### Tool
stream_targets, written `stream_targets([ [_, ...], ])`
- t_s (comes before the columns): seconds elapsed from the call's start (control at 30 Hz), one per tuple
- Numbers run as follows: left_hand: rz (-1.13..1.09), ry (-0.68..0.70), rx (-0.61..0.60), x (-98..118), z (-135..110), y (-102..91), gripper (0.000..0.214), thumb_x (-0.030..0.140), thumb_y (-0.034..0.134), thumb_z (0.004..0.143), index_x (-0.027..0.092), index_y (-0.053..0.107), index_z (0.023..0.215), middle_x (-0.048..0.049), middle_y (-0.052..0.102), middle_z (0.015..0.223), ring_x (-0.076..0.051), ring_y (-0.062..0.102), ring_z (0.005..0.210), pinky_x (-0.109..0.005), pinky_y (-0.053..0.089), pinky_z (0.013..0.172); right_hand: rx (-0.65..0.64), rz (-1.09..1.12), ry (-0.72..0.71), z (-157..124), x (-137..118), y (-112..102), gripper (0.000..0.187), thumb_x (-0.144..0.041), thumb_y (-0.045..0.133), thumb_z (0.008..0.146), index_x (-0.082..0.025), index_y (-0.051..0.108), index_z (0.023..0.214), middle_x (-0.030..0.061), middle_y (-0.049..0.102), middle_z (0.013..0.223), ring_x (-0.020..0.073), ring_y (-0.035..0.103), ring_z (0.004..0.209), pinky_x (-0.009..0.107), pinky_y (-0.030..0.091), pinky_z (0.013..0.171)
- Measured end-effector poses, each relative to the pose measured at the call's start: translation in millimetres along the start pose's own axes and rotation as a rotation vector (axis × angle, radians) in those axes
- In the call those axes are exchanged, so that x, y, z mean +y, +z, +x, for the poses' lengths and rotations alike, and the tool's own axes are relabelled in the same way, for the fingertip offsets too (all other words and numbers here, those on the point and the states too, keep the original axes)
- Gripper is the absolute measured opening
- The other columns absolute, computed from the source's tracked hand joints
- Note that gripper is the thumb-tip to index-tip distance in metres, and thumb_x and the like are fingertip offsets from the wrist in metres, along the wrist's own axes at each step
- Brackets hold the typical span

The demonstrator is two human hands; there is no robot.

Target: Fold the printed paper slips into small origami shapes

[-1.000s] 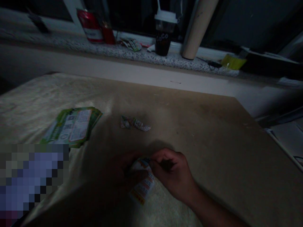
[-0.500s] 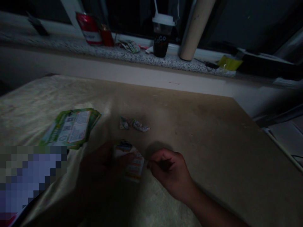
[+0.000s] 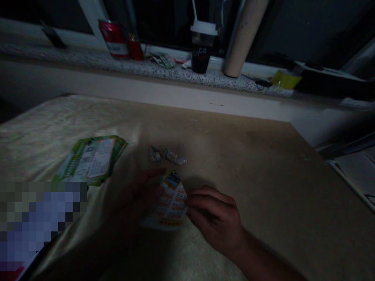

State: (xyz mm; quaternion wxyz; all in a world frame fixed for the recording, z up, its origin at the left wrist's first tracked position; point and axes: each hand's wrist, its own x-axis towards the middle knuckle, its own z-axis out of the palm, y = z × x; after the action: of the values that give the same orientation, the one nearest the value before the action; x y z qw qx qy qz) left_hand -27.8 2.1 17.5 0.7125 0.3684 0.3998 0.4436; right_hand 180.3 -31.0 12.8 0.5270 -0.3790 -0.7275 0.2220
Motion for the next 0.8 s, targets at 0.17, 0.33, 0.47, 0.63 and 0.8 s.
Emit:
stream_targets([
  [0.17, 0.053, 0.167, -0.309, 2, 3, -19.0, 0.037, 0.022, 0.071, 0.085, 0.028, 0.076, 0.121, -0.0049, 0.082, 0.114, -0.026, 0.078, 0.102, -0.032, 0.06, 0.085, 0.095, 0.112, 0.125, -2, 4, -5, 0.025, -0.007, 0.076, 0.085, -0.026, 0.08, 0.1, 0.0025, 0.08, 0.09, 0.0164, 0.077, 0.081, 0.022, 0.063, 0.071],
  [0.33, 0.479, 0.275, -0.278, -1, -2, -18.0, 0.033, 0.028, 0.085, 0.077, 0.03, 0.083, 0.109, -0.0032, 0.083, 0.108, -0.026, 0.076, 0.1, -0.035, 0.056, 0.095, 0.079, 0.174, 0.168, -4, 4, -2, 0.017, -0.013, 0.079, 0.085, -0.026, 0.08, 0.097, 0.0031, 0.081, 0.088, 0.0178, 0.077, 0.081, 0.026, 0.063, 0.071],
  [0.47, 0.54, 0.205, -0.182, -1, -4, -6.2, 0.015, 0.034, 0.075, 0.089, 0.028, 0.085, 0.098, -0.0023, 0.083, 0.091, -0.022, 0.076, 0.087, -0.033, 0.058, 0.087, 0.084, 0.248, 0.282, -4, 1, 3, 0.012, -0.016, 0.08, 0.086, -0.026, 0.081, 0.093, 0.0028, 0.081, 0.086, 0.0174, 0.077, 0.078, 0.026, 0.063, 0.068],
  [0.63, 0.445, 0.195, -0.123, -2, -4, -0.8, 0.02, 0.034, 0.072, 0.091, 0.024, 0.082, 0.078, -0.0028, 0.083, 0.086, -0.023, 0.077, 0.086, -0.031, 0.06, 0.081, 0.113, 0.396, 0.412, -5, -1, 7, 0.007, -0.024, 0.079, 0.091, -0.028, 0.083, 0.094, 0.0027, 0.084, 0.089, 0.0175, 0.08, 0.082, 0.026, 0.066, 0.077],
  [0.8, 0.372, 0.145, -0.052, -2, -4, 3.3, 0.018, 0.029, 0.072, 0.09, 0.023, 0.079, 0.075, -0.003, 0.085, 0.091, -0.023, 0.079, 0.091, -0.032, 0.062, 0.084, 0.138, 0.468, 0.467, -4, -3, 10, 0.003, -0.026, 0.081, 0.089, -0.028, 0.084, 0.091, 0.0014, 0.085, 0.089, 0.0155, 0.081, 0.081, 0.022, 0.066, 0.08],
])
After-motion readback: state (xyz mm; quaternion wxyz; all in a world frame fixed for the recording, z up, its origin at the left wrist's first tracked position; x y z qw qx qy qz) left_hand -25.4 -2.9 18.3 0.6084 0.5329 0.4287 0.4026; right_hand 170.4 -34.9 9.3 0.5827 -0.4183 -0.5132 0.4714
